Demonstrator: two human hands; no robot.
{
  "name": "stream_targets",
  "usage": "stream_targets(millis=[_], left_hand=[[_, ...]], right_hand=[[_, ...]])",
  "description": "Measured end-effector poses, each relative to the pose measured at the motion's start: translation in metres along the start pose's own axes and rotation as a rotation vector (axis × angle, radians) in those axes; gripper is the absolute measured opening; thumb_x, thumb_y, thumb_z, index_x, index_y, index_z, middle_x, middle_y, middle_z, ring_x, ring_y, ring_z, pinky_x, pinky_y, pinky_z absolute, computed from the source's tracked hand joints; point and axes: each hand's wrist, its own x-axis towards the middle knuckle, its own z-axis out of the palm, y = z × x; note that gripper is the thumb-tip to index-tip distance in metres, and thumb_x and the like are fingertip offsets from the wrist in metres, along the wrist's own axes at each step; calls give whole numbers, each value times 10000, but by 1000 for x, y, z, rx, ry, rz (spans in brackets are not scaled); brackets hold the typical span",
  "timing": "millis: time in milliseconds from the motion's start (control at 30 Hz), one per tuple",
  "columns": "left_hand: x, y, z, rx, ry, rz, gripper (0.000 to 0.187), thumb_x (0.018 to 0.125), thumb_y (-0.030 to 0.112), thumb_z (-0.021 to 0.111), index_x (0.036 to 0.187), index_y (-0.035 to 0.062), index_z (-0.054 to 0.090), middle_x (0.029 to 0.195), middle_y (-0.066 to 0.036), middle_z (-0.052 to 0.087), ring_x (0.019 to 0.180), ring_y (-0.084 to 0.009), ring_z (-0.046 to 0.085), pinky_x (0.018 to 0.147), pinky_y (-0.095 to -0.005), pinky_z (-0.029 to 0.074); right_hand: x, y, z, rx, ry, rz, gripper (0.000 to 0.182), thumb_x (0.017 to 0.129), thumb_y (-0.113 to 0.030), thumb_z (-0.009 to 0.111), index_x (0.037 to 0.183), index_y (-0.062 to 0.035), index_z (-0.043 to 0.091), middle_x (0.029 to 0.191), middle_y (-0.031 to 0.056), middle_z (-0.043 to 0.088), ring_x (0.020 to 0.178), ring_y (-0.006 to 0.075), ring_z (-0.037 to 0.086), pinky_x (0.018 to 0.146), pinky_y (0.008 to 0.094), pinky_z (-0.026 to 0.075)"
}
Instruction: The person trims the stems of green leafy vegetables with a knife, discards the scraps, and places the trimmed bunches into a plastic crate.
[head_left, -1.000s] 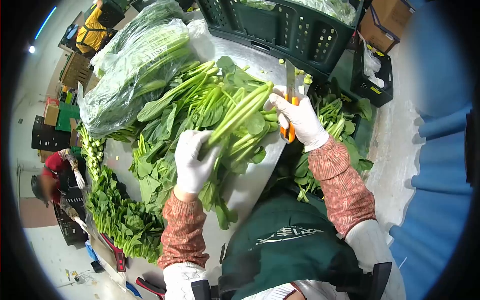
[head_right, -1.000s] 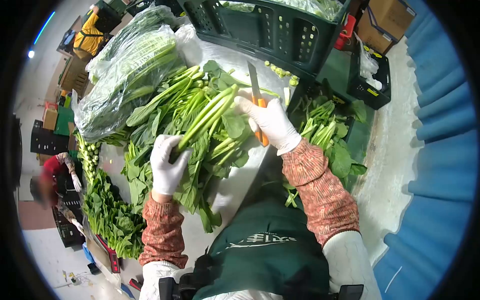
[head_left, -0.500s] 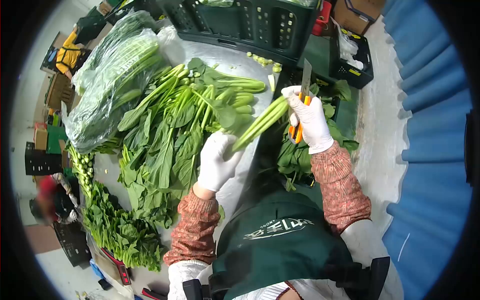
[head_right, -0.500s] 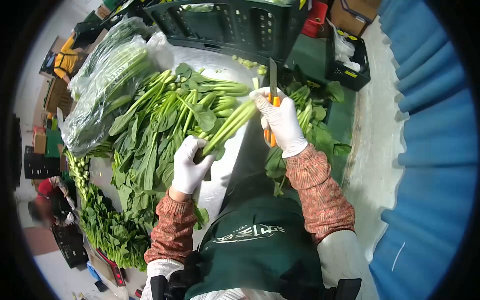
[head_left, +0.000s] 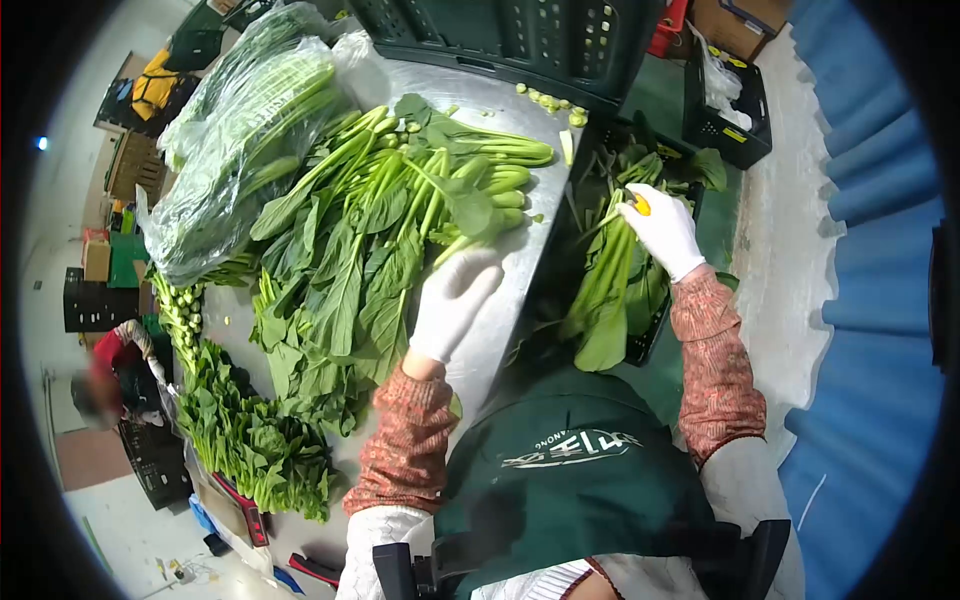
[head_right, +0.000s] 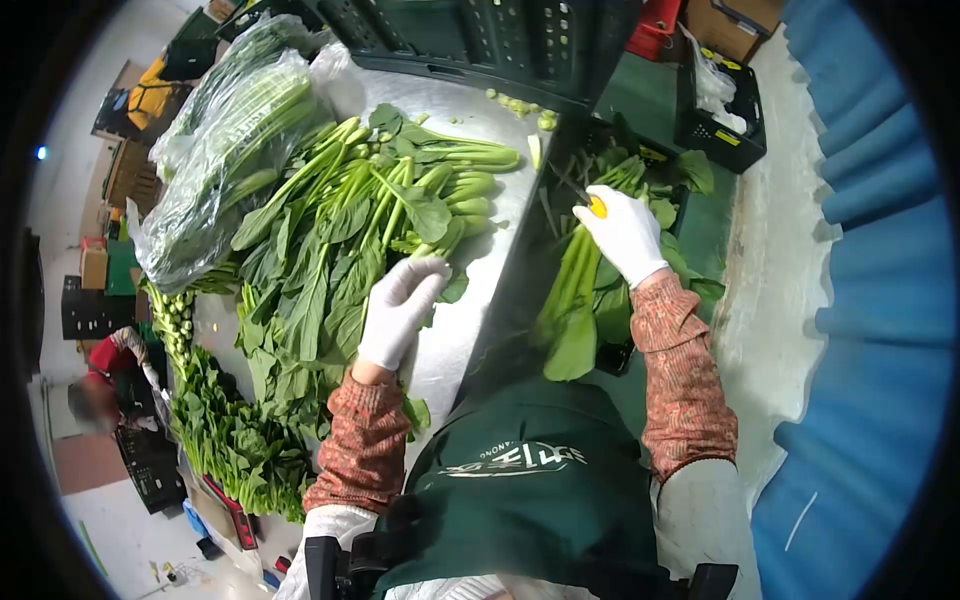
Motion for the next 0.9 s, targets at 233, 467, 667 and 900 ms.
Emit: stream_targets(millis=[233, 467, 667, 900], left_hand=[[-24, -46, -5, -11, 48, -116, 275, 901, 153, 674, 1127, 0, 643, 1052, -58, 677, 984, -113, 624, 862, -271, 508], [-31, -48, -32, 174, 137, -56, 265, 883, 153, 674, 1107, 14, 648, 1033, -112, 688, 941, -193, 668, 844, -305, 513], [-27, -36, -64, 254, 265, 37, 256, 849, 114, 689, 1079, 10, 649, 1008, -137, 671, 928, -262, 655, 846, -325, 511], [4, -43, -47, 378, 145, 187, 286, 852, 111, 689, 1111, 1, 639, 983, -102, 669, 874, -175, 647, 805, -290, 511]], right_hand=[[28, -93, 68, 307, -269, -112, 411, 849, -295, 718, 1141, -15, 646, 915, 144, 711, 835, 219, 692, 758, 314, 525], [66, -134, 171, 167, -279, -247, 253, 830, -217, 656, 1019, -48, 643, 928, 153, 673, 880, 320, 664, 761, 378, 516], [27, -37, 88, 278, -368, 65, 214, 868, -188, 635, 1015, -33, 647, 914, 138, 688, 837, 271, 676, 765, 332, 521], [49, -50, 84, 172, -102, -56, 282, 863, -238, 661, 1097, -79, 667, 957, 170, 697, 869, 297, 696, 753, 355, 538]])
